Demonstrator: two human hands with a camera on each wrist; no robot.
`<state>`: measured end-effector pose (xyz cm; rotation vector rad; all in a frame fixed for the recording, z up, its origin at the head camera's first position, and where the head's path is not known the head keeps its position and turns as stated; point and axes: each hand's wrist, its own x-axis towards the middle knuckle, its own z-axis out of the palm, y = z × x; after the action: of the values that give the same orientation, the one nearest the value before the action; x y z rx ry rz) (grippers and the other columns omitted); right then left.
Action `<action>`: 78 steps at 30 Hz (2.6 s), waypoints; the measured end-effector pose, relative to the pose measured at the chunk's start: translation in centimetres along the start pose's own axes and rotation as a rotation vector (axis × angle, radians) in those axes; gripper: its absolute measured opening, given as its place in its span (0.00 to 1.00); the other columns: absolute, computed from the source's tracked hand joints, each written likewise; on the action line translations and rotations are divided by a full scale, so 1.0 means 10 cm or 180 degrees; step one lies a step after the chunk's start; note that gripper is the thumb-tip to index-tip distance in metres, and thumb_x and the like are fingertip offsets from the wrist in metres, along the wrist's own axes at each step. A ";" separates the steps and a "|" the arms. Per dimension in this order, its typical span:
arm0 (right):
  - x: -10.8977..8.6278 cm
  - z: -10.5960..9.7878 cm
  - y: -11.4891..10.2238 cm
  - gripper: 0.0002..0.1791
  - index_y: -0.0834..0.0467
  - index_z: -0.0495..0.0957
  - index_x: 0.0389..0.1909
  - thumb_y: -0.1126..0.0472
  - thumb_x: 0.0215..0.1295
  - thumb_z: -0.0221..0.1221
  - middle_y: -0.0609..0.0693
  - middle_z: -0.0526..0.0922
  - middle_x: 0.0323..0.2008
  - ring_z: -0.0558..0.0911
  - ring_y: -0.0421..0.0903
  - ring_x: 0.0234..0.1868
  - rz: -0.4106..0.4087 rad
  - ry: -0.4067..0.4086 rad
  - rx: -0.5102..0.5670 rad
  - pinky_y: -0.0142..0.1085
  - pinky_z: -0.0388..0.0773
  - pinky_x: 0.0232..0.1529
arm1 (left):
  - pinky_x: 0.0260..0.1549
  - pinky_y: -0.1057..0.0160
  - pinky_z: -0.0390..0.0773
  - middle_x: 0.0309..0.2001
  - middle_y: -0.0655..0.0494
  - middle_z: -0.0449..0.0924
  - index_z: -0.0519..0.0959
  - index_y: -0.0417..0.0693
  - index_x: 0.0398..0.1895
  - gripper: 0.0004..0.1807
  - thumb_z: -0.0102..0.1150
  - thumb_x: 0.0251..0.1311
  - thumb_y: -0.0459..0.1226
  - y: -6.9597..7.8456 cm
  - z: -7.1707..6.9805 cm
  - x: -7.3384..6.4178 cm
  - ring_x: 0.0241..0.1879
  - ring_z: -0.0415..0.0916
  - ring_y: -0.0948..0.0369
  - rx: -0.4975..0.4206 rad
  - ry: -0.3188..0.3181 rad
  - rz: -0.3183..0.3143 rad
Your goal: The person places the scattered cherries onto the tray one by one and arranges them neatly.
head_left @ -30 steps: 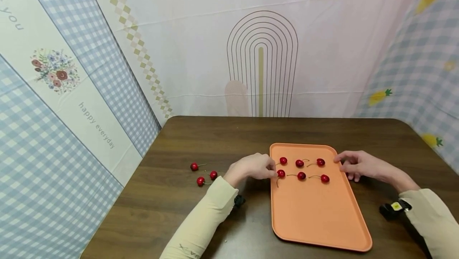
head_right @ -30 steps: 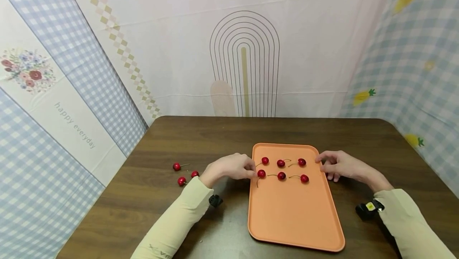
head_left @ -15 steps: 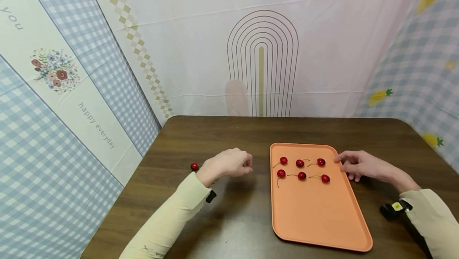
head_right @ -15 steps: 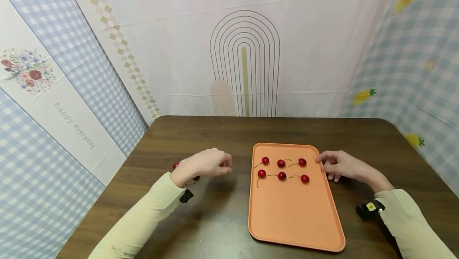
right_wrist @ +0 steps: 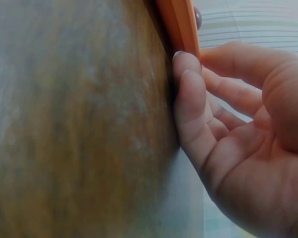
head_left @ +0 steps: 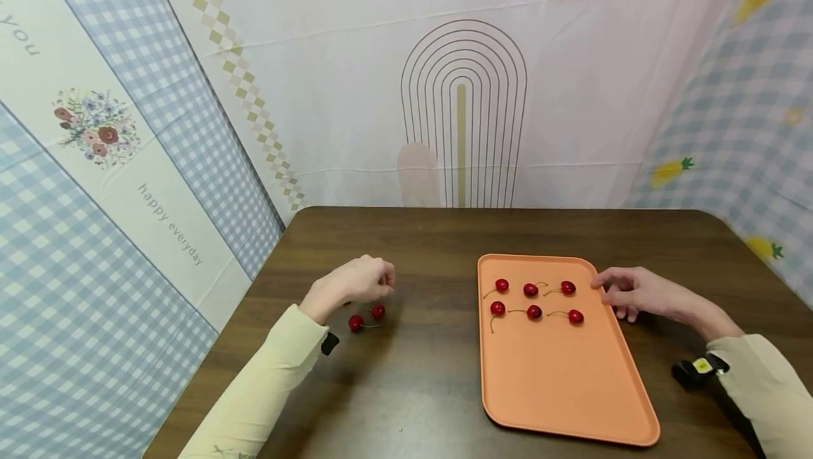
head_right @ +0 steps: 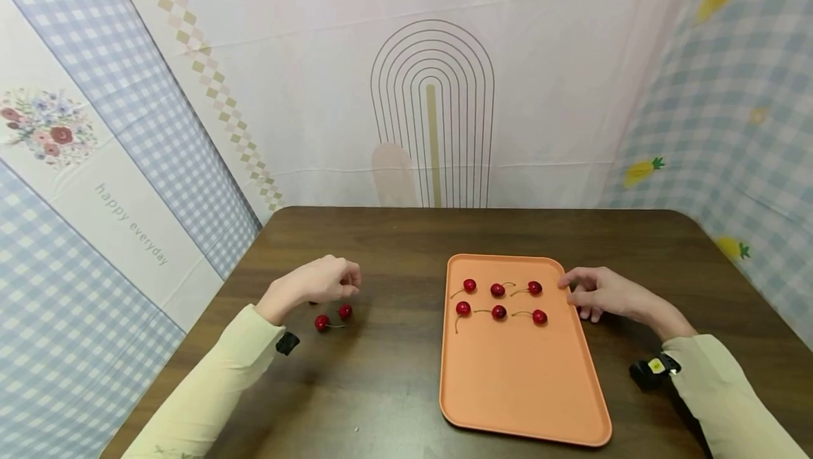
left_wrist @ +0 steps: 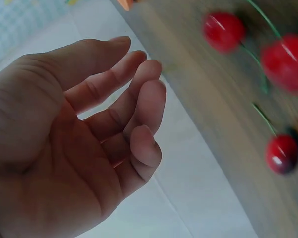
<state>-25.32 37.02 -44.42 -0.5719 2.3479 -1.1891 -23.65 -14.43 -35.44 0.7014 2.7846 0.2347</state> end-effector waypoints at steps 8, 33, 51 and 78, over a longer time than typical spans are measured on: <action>-0.01 0.00 0.01 0.23 0.67 0.64 0.57 0.59 0.67 0.52 0.57 0.78 0.29 0.78 0.49 0.25 0.0011 -0.0010 0.0020 0.42 0.78 0.24 | 0.23 0.63 0.68 0.22 0.60 0.72 0.74 0.53 0.22 0.05 0.57 0.54 0.36 -0.27 0.05 -0.01 0.22 0.69 0.63 0.0467 0.0169 -0.0388; -0.03 0.01 -0.03 0.22 0.68 0.65 0.56 0.60 0.66 0.53 0.59 0.77 0.28 0.78 0.49 0.23 -0.0022 0.0027 0.0129 0.41 0.77 0.22 | 0.37 0.53 0.66 0.19 0.56 0.70 0.70 0.48 0.13 0.11 0.54 0.51 0.33 -0.48 0.20 0.12 0.24 0.67 0.58 0.0673 -0.0439 -0.1004; -0.04 0.02 -0.04 0.23 0.68 0.64 0.57 0.60 0.66 0.53 0.59 0.76 0.29 0.78 0.49 0.23 0.0011 0.0027 0.0155 0.41 0.77 0.22 | 0.28 0.65 0.73 0.22 0.64 0.77 0.80 0.52 0.25 0.06 0.56 0.48 0.32 -0.08 -0.05 0.20 0.26 0.72 0.65 0.0024 -0.0133 -0.0092; -0.04 0.03 -0.06 0.22 0.67 0.65 0.56 0.60 0.66 0.54 0.59 0.76 0.27 0.78 0.48 0.22 -0.0025 0.0059 0.0079 0.41 0.77 0.22 | 0.21 0.71 0.67 0.19 0.62 0.79 0.79 0.52 0.22 0.10 0.52 0.60 0.37 0.92 -0.11 0.50 0.20 0.69 0.69 -0.0182 -0.0153 0.0901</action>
<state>-24.74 36.77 -44.02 -0.5645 2.3452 -1.2304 -24.16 -4.10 -33.49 1.0712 2.6151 0.3445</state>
